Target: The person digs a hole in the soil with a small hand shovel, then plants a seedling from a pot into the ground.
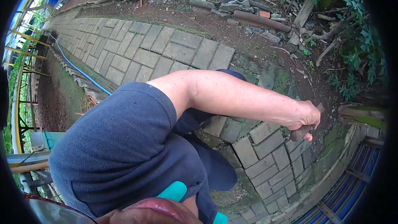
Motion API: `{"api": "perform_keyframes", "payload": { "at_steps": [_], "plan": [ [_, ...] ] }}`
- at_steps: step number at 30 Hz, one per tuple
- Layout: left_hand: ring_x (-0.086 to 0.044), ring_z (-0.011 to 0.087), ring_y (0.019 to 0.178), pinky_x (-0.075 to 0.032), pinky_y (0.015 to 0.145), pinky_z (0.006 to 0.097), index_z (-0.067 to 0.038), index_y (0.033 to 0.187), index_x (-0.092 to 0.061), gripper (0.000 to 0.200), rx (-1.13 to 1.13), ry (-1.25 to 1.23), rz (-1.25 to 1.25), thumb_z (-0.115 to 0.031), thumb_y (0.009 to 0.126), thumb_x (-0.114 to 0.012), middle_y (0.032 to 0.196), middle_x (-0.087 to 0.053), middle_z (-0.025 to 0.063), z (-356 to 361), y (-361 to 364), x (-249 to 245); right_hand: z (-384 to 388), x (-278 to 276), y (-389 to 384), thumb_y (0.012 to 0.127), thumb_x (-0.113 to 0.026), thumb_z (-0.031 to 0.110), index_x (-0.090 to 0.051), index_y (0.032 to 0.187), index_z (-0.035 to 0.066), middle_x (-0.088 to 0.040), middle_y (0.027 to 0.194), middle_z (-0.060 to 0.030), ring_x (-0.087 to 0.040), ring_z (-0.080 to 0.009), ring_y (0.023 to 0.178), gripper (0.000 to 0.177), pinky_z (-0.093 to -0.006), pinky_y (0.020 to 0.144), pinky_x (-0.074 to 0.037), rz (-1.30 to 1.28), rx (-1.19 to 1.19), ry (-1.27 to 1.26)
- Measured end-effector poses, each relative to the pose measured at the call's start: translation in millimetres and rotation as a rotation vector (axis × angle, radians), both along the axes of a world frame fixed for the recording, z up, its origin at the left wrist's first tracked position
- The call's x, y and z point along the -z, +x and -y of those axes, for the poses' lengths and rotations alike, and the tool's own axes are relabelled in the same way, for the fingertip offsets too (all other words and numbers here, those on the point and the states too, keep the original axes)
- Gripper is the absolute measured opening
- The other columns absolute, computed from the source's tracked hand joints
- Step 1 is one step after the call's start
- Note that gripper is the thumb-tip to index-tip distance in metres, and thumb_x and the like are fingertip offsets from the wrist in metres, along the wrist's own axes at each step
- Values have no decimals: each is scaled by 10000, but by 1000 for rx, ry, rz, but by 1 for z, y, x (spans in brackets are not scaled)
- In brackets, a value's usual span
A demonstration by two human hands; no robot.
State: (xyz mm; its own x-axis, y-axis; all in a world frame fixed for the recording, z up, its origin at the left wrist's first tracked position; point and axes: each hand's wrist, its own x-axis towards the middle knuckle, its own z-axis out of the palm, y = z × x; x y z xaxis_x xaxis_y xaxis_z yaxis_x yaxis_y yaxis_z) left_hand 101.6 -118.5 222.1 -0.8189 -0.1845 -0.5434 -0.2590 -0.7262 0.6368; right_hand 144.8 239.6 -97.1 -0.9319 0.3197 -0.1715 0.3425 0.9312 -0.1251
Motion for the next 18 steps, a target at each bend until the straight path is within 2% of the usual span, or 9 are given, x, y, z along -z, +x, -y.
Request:
{"api": "perform_keyframes", "payload": {
  "at_steps": [3,6,8,10,13,16,18],
  "plan": [
    [-682,345,587,-536,369,387,130,1153,-418,376,-103,-40,-44,-81,891,-586,978,-573,272,-3,6,-11,1,2,0,822,-582,314,-725,910,-28,-720,923,-188,-707,-306,820,380,-417,712,-566,1,1,-1],
    [-686,360,595,-554,374,397,135,1146,-408,377,-198,-13,-125,-101,907,-579,949,-576,278,5,2,-16,-3,4,2,823,-580,316,-726,911,-27,-720,926,-189,-708,-307,825,383,-417,715,-566,5,6,3],
    [-648,325,503,-505,324,368,99,1086,-427,338,-122,45,-170,-193,954,-537,802,-578,246,19,-12,-10,-3,3,4,823,-579,318,-727,912,-27,-720,927,-190,-708,-308,828,385,-418,717,-566,14,2,7],
    [-628,302,469,-490,323,354,62,1047,-444,323,-117,34,-233,-245,971,-509,735,-571,213,26,-17,-3,-6,5,6,824,-577,320,-727,913,-26,-720,929,-190,-708,-309,830,387,-418,719,-566,20,10,8],
    [-633,289,468,-499,346,357,37,1016,-482,307,-77,-92,-331,-266,979,-454,669,-557,181,27,-21,6,-13,6,10,825,-575,322,-728,915,-26,-720,931,-191,-709,-310,835,391,-418,722,-565,27,26,9],
    [-640,280,472,-499,360,351,19,974,-529,317,-27,-219,-348,-271,976,-400,634,-555,170,24,-4,-10,-40,6,24,825,-573,325,-729,916,-25,-720,933,-192,-709,-311,839,394,-419,725,-565,67,66,35],
    [-656,257,489,-510,451,421,5,958,-619,455,34,-363,-240,-362,957,-350,679,-649,190,21,10,-28,-74,3,56,826,-572,327,-730,917,-25,-720,935,-193,-709,-312,842,396,-419,727,-565,127,132,89]
  ]
}}
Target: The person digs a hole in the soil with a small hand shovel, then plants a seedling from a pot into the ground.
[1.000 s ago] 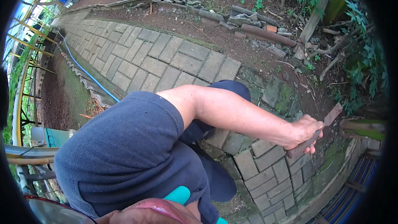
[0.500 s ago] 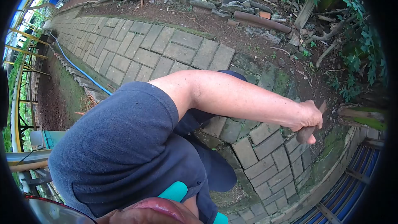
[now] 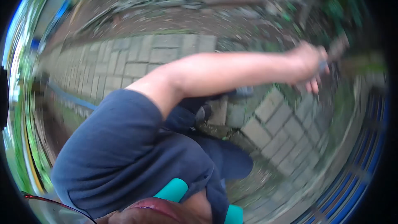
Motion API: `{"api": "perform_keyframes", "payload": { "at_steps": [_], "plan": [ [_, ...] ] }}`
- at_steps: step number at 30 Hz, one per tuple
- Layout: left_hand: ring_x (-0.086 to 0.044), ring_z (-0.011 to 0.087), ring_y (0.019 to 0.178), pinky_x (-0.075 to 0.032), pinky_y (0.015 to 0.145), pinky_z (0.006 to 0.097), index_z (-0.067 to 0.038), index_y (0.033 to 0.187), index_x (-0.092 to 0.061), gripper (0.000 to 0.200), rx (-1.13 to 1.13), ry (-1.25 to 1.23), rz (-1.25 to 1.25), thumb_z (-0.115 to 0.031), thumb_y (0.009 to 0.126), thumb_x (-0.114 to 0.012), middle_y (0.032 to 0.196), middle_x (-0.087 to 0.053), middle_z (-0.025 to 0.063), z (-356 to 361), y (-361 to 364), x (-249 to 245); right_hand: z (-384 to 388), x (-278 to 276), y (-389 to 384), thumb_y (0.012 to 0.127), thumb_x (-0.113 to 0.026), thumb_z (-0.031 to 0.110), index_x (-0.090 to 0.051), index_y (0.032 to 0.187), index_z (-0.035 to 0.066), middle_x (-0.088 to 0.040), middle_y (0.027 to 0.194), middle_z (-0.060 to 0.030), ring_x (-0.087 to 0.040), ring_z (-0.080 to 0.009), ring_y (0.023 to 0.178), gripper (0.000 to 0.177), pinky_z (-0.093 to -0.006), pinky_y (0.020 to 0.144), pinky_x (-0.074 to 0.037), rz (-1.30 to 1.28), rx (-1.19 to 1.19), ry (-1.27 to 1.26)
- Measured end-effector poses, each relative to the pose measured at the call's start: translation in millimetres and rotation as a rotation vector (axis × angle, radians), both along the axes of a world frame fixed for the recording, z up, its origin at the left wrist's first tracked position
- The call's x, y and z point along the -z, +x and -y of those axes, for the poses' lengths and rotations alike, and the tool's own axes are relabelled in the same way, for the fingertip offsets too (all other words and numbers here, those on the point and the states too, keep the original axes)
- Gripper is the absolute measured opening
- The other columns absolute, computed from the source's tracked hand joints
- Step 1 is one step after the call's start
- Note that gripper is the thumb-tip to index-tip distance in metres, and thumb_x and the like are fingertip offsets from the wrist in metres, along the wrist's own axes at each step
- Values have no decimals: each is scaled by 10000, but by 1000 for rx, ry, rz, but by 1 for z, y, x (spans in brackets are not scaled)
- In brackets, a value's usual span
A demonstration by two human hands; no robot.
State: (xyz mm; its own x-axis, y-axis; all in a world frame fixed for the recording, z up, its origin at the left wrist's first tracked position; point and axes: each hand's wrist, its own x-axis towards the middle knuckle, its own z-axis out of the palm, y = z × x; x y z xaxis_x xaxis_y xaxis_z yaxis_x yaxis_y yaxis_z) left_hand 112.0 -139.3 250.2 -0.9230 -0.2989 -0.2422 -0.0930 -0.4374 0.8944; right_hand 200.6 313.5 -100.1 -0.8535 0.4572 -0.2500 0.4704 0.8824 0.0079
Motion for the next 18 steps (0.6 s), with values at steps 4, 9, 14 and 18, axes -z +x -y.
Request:
{"api": "perform_keyframes", "payload": {
  "at_steps": [4,9,14,18],
  "plan": [
    [-649,246,661,-505,550,357,72,1078,-607,510,119,-98,0,-355,989,-342,974,-640,214,-5,-8,5,-50,-4,113,827,-569,330,-731,919,-24,-721,938,-194,-710,-314,848,400,-420,731,-565,331,68,221],
    [-614,243,651,-498,539,354,92,1063,-579,459,253,-51,-162,-307,992,-363,957,-631,205,12,-21,28,-27,-42,164,836,-537,403,-736,953,-22,-708,1004,-211,-693,-327,966,484,-421,823,-547,129,724,96],
    [-571,223,630,-480,524,340,109,1097,-556,470,273,-65,-256,-323,1000,-398,883,-602,164,9,-18,18,-47,-7,177,820,-578,416,-726,922,-49,-712,978,-215,-695,-325,963,498,-383,864,-534,99,804,95],
    [-639,206,505,-511,415,315,9,1137,-619,578,311,-123,-243,-519,917,-530,747,-681,100,-18,-13,8,-33,-32,176,829,-573,372,-705,937,-85,-696,977,-254,-687,-372,931,488,-411,845,-537,-69,818,-40]
  ]
}}
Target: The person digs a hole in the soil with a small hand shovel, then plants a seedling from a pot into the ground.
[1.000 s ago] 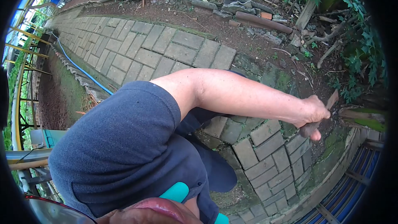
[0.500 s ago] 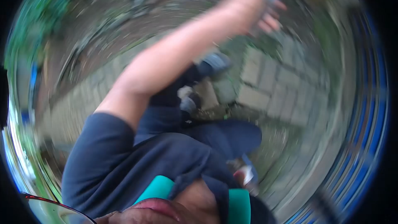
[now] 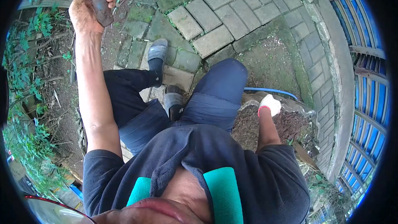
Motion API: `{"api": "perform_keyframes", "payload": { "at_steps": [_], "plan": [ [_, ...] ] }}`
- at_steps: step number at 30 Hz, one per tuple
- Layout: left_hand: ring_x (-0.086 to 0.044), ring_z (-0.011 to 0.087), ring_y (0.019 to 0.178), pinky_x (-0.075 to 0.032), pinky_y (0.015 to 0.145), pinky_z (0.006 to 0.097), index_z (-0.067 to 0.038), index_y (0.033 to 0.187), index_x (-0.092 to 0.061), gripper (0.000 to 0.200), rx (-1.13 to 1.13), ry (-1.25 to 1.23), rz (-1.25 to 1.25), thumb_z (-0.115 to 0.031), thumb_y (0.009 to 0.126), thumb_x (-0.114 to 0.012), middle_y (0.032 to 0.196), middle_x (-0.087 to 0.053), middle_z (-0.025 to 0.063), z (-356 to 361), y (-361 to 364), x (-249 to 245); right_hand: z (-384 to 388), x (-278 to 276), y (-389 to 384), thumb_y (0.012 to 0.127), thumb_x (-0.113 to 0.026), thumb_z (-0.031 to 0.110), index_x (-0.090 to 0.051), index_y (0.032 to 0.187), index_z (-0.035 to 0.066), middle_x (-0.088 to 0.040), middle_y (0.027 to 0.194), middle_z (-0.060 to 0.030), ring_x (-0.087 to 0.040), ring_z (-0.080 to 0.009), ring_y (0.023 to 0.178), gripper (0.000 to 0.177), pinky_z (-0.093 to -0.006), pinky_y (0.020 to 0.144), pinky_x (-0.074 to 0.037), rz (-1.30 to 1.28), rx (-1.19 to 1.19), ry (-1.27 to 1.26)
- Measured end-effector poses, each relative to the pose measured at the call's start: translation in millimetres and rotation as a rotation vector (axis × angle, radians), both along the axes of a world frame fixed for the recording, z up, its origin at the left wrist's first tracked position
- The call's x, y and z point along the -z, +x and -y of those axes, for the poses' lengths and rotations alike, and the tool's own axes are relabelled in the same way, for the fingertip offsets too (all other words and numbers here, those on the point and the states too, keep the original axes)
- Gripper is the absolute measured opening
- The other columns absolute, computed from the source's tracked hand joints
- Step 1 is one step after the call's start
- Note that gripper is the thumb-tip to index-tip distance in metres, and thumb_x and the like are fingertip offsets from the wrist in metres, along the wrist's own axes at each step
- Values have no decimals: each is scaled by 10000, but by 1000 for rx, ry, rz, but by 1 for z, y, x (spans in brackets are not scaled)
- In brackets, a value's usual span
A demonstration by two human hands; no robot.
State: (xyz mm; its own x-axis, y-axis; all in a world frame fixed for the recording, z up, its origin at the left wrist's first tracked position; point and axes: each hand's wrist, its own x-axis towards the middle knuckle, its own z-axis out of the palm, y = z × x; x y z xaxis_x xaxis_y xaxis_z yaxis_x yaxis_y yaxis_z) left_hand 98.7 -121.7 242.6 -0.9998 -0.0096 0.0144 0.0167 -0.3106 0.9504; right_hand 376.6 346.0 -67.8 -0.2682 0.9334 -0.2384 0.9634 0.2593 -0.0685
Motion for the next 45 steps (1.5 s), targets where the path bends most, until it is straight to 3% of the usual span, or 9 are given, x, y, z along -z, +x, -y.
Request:
{"api": "perform_keyframes", "payload": {
  "at_steps": [4,5,12,16,21,24,28,32,45],
  "plan": [
    [-651,215,499,-528,409,313,12,1103,-632,558,-115,38,26,-501,903,-542,678,-661,99,-24,4,-9,6,-9,-4,815,-581,323,-702,918,-96,-694,966,-261,-688,-367,915,449,-422,840,-537,3,28,13],
    [-544,187,615,-460,512,298,115,1148,-545,452,158,192,-99,-302,990,-473,831,-576,141,-20,2,-5,3,-4,-2,807,-595,315,-703,911,-97,-695,954,-263,-690,-362,911,437,-423,832,-541,-19,27,10],
    [-536,162,623,-472,520,264,156,1172,-491,371,-12,539,531,-96,924,-602,782,-537,114,-19,-20,23,4,-8,-2,813,-597,305,-708,898,-82,-695,952,-256,-687,-357,911,412,-420,844,-536,-13,-7,10],
    [-582,238,658,-537,561,317,48,1001,-524,184,-103,578,540,-66,880,-601,792,-565,149,-46,-10,46,3,-1,0,819,-593,307,-690,948,-88,-677,1001,-268,-664,-377,950,427,-434,850,-533,-55,63,10],
    [-622,186,718,-514,560,272,-56,1039,-594,206,-103,244,586,-85,860,-690,851,-605,30,-107,34,62,-7,14,7,814,-615,338,-640,982,-110,-654,1031,-280,-650,-389,976,479,-433,881,-519,-7,50,-14],
    [-503,79,524,-380,416,210,-129,1295,-497,392,104,112,792,-112,923,-620,794,-534,6,-138,55,60,-5,14,4,808,-631,360,-633,988,-115,-650,1027,-287,-640,-402,990,509,-433,888,-512,-25,117,-2],
    [-466,79,467,-377,378,211,-120,1388,-423,454,484,88,1079,-185,964,-570,754,-525,32,-159,40,74,-10,27,3,783,-659,378,-618,1002,-117,-643,1024,-296,-623,-413,1007,543,-434,898,-503,104,179,22],
    [-511,135,464,-394,392,252,-150,1382,-438,463,507,303,1221,-380,991,-534,753,-549,41,-164,6,103,-7,26,-1,749,-693,404,-645,903,-123,-660,926,-322,-663,-420,925,551,-449,850,-524,156,154,184],
    [-523,107,505,-410,439,243,-133,1279,-507,445,397,-88,1460,-53,865,-652,707,-544,20,-163,-22,180,-6,9,-18,758,-693,430,-632,852,-106,-658,891,-317,-665,-429,883,548,-456,821,-533,183,244,81]
  ]
}}
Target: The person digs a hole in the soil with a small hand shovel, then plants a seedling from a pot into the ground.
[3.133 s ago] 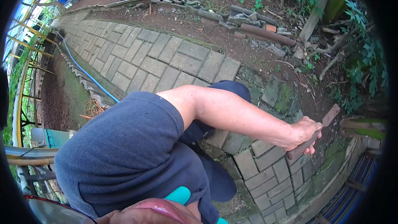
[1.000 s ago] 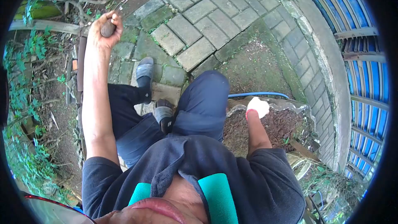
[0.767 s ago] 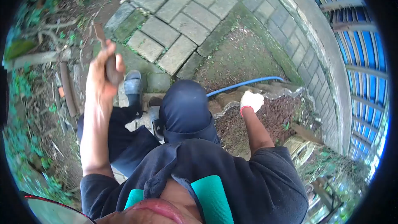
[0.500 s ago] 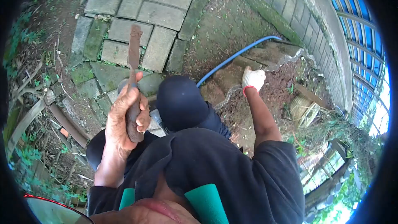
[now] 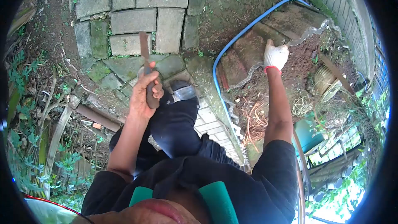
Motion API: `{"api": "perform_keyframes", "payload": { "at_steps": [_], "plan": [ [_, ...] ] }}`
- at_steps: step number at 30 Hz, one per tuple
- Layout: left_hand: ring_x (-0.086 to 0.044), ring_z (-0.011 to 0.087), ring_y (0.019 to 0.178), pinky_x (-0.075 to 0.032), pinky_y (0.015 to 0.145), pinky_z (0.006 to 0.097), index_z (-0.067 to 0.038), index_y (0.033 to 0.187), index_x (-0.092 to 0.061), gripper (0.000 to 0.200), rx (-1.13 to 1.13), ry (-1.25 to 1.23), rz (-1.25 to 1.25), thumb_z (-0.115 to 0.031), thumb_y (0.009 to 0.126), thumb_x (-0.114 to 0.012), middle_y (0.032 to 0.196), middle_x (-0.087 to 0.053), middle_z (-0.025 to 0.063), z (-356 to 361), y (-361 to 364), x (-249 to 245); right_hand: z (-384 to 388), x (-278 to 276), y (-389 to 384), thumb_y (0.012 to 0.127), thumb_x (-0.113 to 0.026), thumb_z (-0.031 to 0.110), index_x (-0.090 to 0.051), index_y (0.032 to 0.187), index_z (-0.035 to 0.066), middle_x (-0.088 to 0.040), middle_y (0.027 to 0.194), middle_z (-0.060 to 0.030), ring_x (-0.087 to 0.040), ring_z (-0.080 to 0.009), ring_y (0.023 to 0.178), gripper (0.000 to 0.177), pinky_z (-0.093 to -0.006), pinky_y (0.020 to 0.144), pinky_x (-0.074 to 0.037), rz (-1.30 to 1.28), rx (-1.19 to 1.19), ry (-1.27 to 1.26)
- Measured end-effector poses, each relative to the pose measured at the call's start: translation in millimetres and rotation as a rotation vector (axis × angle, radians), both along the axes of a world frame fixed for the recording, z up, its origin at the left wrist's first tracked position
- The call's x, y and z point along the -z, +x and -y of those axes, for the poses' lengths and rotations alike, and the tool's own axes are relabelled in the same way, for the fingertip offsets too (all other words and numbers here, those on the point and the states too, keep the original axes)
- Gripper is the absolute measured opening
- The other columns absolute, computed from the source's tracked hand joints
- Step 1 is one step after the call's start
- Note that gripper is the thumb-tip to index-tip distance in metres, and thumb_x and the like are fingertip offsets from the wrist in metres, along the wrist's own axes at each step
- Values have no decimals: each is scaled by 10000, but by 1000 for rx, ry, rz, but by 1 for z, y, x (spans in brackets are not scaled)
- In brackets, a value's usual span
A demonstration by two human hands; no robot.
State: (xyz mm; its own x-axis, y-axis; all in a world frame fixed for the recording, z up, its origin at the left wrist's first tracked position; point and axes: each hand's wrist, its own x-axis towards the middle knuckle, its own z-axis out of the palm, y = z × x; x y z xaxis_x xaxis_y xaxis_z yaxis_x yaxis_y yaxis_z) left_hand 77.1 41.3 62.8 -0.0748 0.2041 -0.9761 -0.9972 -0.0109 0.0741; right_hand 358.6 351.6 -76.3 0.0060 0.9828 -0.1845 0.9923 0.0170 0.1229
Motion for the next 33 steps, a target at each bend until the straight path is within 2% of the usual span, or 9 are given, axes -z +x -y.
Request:
{"api": "perform_keyframes", "payload": {
  "at_steps": [10,13,17,20,22,24,27,31,33],
  "plan": [
    [-527,121,469,-418,416,255,-101,1273,-565,475,100,39,-140,-41,823,-707,672,-553,24,60,52,-22,18,-51,-28,852,-515,583,-617,1173,-89,-615,1189,-296,-587,-395,1159,752,-436,983,-465,362,-264,-316],
    [-544,115,440,-424,405,240,-47,1298,-545,482,419,-69,-514,-56,834,-672,740,-619,35,82,44,-40,123,-181,-87,877,-546,490,-589,1101,-9,-599,1123,-287,-598,-425,1044,549,-481,908,-479,-238,-680,-343],
    [-582,403,948,-485,828,455,6,1266,-560,516,997,-147,-1242,-60,762,-644,1001,-581,243,85,36,-148,249,-305,-132,938,-563,317,-617,1089,32,-644,1069,-180,-628,-360,952,326,-402,796,-519,-913,-486,-997],
    [-555,383,920,-473,799,455,-2,1064,-634,382,1093,-94,-1215,-92,695,-675,937,-544,207,80,19,-257,316,-372,-164,812,-661,125,-632,1052,74,-667,929,-140,-648,-328,867,247,-383,714,-515,-1264,-178,-1073],
    [-570,322,828,-478,745,409,11,832,-646,230,1081,-20,-1320,-162,700,-720,837,-553,156,94,-9,-308,313,-419,-196,694,-686,31,-628,1038,87,-656,872,-139,-651,-331,835,353,-389,699,-514,-1234,-394,-962],
    [-612,175,794,-505,661,309,-7,1022,-723,279,1052,15,-1302,-176,801,-732,812,-550,77,106,-41,-373,295,-455,-207,630,-696,-7,-649,980,101,-644,821,-147,-661,-315,807,369,-386,682,-523,-1006,-916,-523],
    [-625,132,635,-560,580,235,66,923,-706,212,796,41,-1064,-139,907,-654,816,-570,81,145,-91,-418,237,-551,-232,695,-707,131,-657,896,34,-654,773,-128,-660,-264,681,229,-379,631,-539,-1233,629,-1222],
    [-656,252,678,-534,652,357,15,820,-710,249,1386,-455,-1138,-231,838,-677,698,-637,154,257,-157,-356,159,-548,-177,729,-689,297,-689,791,-34,-660,702,-156,-650,-198,643,337,-346,593,-506,-947,92,-805],
    [-660,269,689,-536,661,383,20,834,-709,222,1857,-725,-1212,-199,834,-677,751,-681,153,326,-170,-288,124,-476,-115,718,-672,360,-701,885,-56,-694,857,-248,-694,-348,806,449,-409,686,-524,-615,-121,-647]
  ]
}}
